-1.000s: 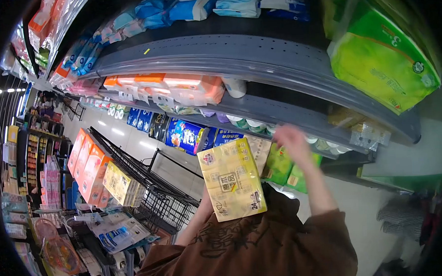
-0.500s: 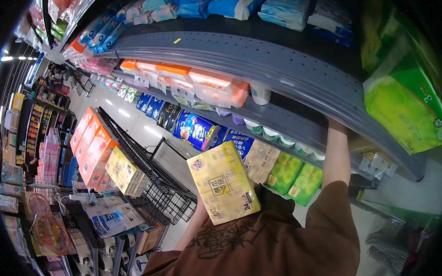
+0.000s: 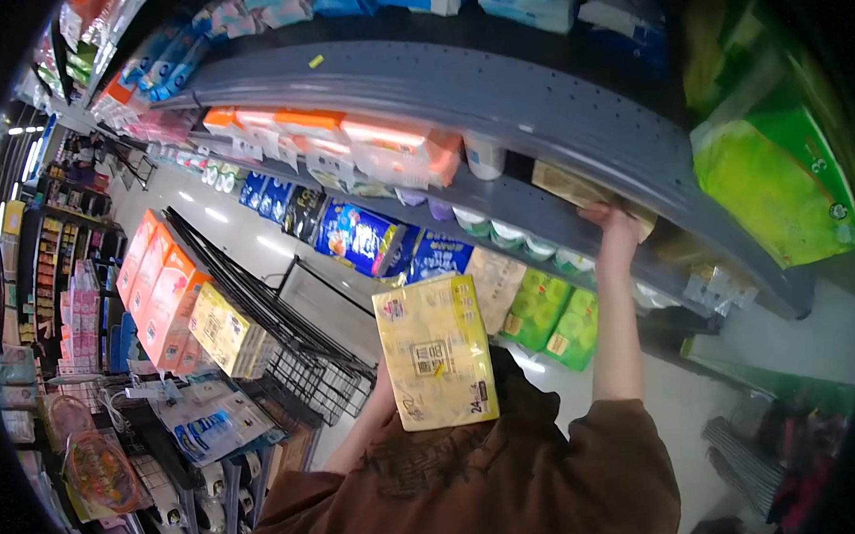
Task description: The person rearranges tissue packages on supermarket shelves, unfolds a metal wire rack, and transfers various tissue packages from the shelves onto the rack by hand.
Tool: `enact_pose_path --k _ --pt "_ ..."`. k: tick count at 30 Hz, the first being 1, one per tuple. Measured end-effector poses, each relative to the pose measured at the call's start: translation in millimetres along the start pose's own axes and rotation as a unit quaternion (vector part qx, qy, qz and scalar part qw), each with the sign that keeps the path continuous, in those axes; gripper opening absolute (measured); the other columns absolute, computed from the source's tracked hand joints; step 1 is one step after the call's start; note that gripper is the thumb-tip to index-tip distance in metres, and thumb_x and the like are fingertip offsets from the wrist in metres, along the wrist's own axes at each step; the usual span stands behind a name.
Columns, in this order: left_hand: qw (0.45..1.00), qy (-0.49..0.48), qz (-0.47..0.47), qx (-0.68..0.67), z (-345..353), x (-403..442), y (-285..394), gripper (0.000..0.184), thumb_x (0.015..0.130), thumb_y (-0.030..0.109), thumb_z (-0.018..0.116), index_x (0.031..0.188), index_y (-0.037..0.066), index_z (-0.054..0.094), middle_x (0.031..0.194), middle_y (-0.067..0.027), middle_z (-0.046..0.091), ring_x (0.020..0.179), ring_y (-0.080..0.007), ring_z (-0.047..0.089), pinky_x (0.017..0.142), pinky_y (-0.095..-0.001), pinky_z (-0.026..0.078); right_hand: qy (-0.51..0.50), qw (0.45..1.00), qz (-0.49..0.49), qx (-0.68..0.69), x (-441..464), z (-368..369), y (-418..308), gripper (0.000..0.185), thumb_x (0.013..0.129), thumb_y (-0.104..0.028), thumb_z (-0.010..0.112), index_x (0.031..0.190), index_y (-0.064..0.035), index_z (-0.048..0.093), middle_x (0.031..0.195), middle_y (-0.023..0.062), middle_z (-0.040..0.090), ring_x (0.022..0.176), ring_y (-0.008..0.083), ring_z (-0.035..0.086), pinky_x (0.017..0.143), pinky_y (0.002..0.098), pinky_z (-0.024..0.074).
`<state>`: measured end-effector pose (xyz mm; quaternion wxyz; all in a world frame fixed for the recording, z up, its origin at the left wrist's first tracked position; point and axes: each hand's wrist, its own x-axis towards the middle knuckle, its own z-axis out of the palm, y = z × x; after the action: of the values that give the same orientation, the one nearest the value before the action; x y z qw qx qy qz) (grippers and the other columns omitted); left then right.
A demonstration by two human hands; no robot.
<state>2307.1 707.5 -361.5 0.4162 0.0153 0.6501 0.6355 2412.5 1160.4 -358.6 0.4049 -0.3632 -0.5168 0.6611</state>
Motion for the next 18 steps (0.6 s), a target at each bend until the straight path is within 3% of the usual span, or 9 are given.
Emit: enact_pose_path --k 2,4,6,7,10,12,14,15,18 --pt "0.998 -0.025 -0.017 -0.056 -7.9 2.8 -16.0 0.043 0.102 0.024 0.055 0.137 0.002 0.045 0.124 -0.012 0.059 0.106 -0.0173 0.063 0.086 -0.0309 0.055 0.045 0.999 0.011 -0.007 -59.9 22.6 -30.8 0.048 0.102 -0.029 0.047 0.075 0.0057 0.066 0.076 0.0163 0.07 0.086 0.0278 0.069 0.092 0.0383 0.0487" --pt "0.996 -0.048 -0.023 -0.077 -6.5 1.1 -17.9 0.043 0.102 0.024 0.054 0.137 0.001 0.045 0.124 -0.0123 0.059 0.105 -0.0173 0.063 0.086 -0.0312 0.056 0.019 0.999 -0.031 -0.033 -114.1 26.1 -41.1 0.051 0.103 -0.029 0.045 0.074 0.0074 0.067 0.074 0.0163 0.07 0.084 0.0274 0.068 0.092 0.0404 0.0463" --pt "0.996 -0.07 -0.019 -0.057 -5.3 -8.7 -2.9 0.043 0.102 0.024 0.053 0.136 0.0 0.045 0.123 -0.0125 0.059 0.105 -0.0173 0.063 0.086 -0.0316 0.056 0.027 0.999 -0.022 0.017 -172.5 34.1 -57.4 0.042 0.103 -0.025 0.048 0.079 0.0048 0.064 0.069 0.015 0.067 0.074 0.0264 0.066 0.081 0.0424 0.0511" --pt "0.996 -0.083 0.038 0.021 -12.4 -5.7 -14.2 0.042 0.104 0.027 0.05 0.135 -0.001 0.045 0.123 -0.0125 0.059 0.105 -0.0173 0.063 0.086 -0.0312 0.055 0.009 0.999 -0.013 0.028 -199.0 29.1 -64.4 0.041 0.102 -0.025 0.049 0.079 0.006 0.064 0.069 0.0151 0.067 0.069 0.0262 0.066 0.076 0.0406 0.0521" --pt "0.994 -0.083 0.051 0.056 -33.9 -4.1 -17.8 0.046 0.106 0.032 0.047 0.137 -0.001 0.045 0.125 -0.0125 0.058 0.106 -0.0167 0.062 0.087 -0.0308 0.054 -0.04 0.997 0.044 0.043 -263.9 19.4 -87.2 0.041 0.1 -0.025 0.052 0.076 0.0066 0.065 0.065 0.0151 0.067 0.057 0.0232 0.063 0.062 0.0347 0.0516" --pt "0.994 -0.098 0.044 -0.032 -48.9 -2.3 -31.0 0.05 0.107 0.038 0.043 0.14 0.0 0.042 0.125 -0.0116 0.059 0.109 -0.0156 0.059 0.09 -0.0312 0.052 -0.097 0.992 0.066 0.037 -288.8 14.2 -101.7 0.042 0.099 -0.025 0.053 0.072 0.0049 0.064 0.063 0.0146 0.067 0.051 0.0198 0.06 0.055 0.0303 0.0496" --pt "0.988 -0.063 0.132 0.056 -60.6 -12.0 -30.0 0.051 0.107 0.039 0.042 0.143 0.001 0.041 0.125 -0.0104 0.059 0.111 -0.0148 0.058 0.094 -0.0309 0.049 -0.196 0.98 0.0 0.019 -289.5 32.6 -105.1 0.042 0.099 -0.024 0.054 0.069 0.0023 0.063 0.062 0.0104 0.065 0.05 0.0161 0.057 0.054 0.0271 0.045" --pt "0.99 -0.044 0.125 0.04 -68.1 -20.5 -25.1 0.051 0.108 0.039 0.042 0.143 0.002 0.04 0.125 -0.01 0.059 0.112 -0.0147 0.057 0.095 -0.0307 0.048 -0.266 0.963 -0.037 0.003 -286.8 43.5 -106.4 0.042 0.099 -0.024 0.055 0.067 0.0006 0.062 0.062 0.007 0.063 0.05 0.0134 0.054 0.052 0.0252 0.0411" --pt "0.991 0.009 0.014 -0.133 -86.5 -51.3 -0.1 0.051 0.108 0.039 0.041 0.145 0.004 0.039 0.127 -0.0092 0.058 0.115 -0.0152 0.055 0.099 -0.0302 0.044 -0.29 0.939 0.045 -0.177 -301.2 83.5 -80.1 0.034 0.094 -0.009 0.058 0.062 0.0024 0.054 0.063 0.0019 0.056 0.056 0.0106 0.049 0.053 0.0271 0.0341"
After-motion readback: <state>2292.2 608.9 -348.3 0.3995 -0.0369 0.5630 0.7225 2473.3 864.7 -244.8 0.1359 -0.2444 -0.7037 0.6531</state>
